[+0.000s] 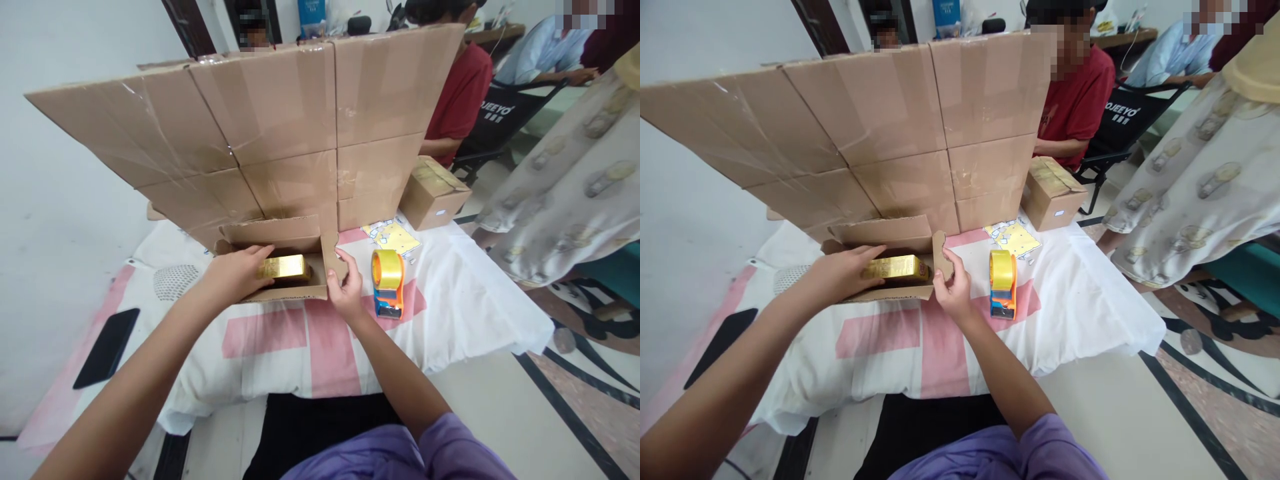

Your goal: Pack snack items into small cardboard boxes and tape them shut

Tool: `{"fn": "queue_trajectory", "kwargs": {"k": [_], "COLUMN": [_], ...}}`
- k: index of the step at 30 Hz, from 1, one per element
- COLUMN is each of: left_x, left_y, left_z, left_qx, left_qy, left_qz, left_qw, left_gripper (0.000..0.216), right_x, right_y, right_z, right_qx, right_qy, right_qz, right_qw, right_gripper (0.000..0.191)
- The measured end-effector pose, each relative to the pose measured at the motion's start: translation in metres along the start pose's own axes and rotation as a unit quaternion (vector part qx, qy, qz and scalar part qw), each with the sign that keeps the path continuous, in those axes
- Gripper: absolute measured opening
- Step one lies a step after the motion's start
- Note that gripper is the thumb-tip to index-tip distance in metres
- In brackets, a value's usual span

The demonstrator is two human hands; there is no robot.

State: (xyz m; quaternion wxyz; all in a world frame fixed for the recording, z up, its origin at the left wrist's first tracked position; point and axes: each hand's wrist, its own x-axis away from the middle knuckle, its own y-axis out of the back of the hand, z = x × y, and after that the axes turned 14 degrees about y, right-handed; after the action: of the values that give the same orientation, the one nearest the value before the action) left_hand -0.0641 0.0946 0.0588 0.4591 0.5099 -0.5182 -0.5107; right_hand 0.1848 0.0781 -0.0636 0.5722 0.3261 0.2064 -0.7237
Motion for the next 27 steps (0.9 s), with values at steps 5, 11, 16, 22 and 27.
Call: {"fn": "queue_trajectory", "kwargs": {"k": [5,11,16,22,27], "left_x": [0.035,0.064,0.064,0.049,0.029], "left_y": [-0.016,-0.117,-0.131,-0.107,-0.092], "left_z": [0.049,0.048,0.04,0.035,0.013], "left_qx": [0.347,0.519,0.541,0.433,0.416], "left_qy": [0.042,0.004,-0.065,-0.016,0.08], "left_qz": [-0.199,-0.149,-0.14,-0.148,-0.204], "left_qw": [0.916,0.842,0.826,0.889,0.883], "left_gripper": [0.078,0.131,0.121,0.103,0.051], "right_x": [-0.001,-0.018,-0.031,-0.031,-0.035], "right_y": [0.001,0.009,0.019,0.017,0.019], "right_z": [-0.001,0.006,0.004,-0.01,-0.021], "right_qx": [-0.026,-0.006,-0.05,-0.076,-0.087], "right_qy": [-0.033,0.017,0.076,0.073,0.086], "right_qz": [0.001,-0.03,0.098,0.149,0.175], "right_qw": [0.999,0.999,0.991,0.983,0.977], "right_gripper": [0.043,0.043,0.057,0.065,0.081]}}
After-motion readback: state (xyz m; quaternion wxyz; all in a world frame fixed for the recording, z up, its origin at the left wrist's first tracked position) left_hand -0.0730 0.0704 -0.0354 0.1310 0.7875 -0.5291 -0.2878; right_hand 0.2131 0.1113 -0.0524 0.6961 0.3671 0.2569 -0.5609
